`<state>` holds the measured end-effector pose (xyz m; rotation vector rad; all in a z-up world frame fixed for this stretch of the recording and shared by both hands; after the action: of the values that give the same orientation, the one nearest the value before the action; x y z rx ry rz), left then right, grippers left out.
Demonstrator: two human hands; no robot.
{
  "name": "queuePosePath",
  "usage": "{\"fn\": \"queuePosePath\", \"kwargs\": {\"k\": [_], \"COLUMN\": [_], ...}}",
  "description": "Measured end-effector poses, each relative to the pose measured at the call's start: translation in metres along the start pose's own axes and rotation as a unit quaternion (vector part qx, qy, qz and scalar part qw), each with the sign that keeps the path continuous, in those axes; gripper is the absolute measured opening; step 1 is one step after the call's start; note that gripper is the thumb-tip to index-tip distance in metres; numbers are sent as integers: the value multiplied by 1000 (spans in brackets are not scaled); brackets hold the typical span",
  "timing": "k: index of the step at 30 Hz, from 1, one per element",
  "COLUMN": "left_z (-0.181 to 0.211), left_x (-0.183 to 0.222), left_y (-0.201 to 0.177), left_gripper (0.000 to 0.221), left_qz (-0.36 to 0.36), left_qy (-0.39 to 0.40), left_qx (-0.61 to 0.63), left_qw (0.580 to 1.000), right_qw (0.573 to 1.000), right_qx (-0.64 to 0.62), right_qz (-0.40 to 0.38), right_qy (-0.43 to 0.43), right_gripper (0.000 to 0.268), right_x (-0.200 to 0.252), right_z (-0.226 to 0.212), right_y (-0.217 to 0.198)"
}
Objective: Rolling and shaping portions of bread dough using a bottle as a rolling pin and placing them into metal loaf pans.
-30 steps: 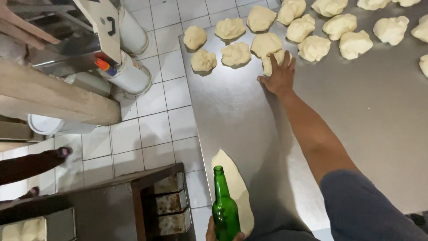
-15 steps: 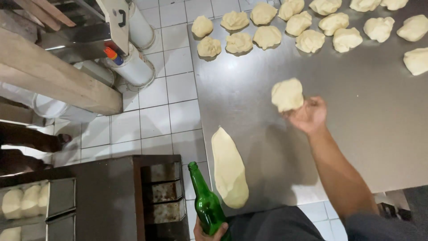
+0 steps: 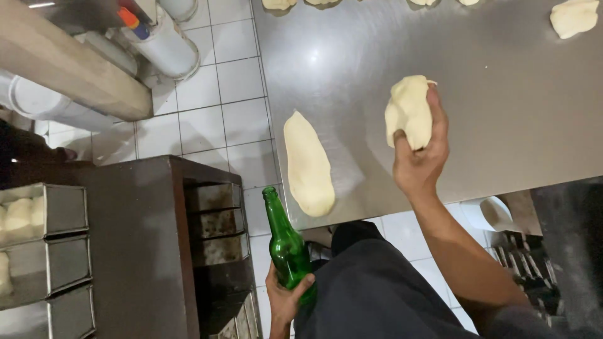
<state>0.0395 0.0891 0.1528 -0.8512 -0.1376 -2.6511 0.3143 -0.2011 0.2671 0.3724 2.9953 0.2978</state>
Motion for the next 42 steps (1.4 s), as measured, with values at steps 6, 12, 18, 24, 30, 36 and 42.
{"fn": "queuePosePath", "kwargs": {"k": [6, 12, 18, 24, 30, 36, 42], "left_z": [43, 140, 148, 147, 189, 188, 184], "left_x": [-7, -58, -110, -151, -278, -252, -253], "left_y": [25, 113, 218, 247, 273, 262, 277], "left_gripper": [72, 90, 92, 75, 33, 38, 61], "left_qz": [-7, 13, 12, 24, 21, 89, 98], "left_qy": [28, 183, 376, 459, 194, 307, 437], "left_qx": [-29, -348, -502, -479, -535, -477, -465], "left_qw": [999, 919, 779, 748, 822, 819, 764], "right_qw": [642, 958, 775, 763, 760, 844, 727], "right_qx": [576, 211, 502, 543, 570, 408, 485], "right_qz": [-447, -187, -210, -234, -230, -255, -354], "right_qy": [-238, -57, -322, -259, -210, -237, -333], "right_gripper": [83, 45, 35, 27, 21, 19, 38], "right_x": [67, 26, 29, -9, -133, -141, -138], "right_z": [119, 44, 41, 119, 155, 114, 119], "right_y": [28, -31, -10, -25, 14, 8, 33]}}
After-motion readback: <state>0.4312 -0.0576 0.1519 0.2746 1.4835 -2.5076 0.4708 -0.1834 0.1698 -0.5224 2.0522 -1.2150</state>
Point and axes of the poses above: each hand's wrist, its own x-axis away from the middle knuckle, its own y-axis out of the palm, z = x × y, the point moved 10 cm from there along -x, towards the middle knuckle, and after that the axes turned 10 degrees about -y, right-handed, at the moved point
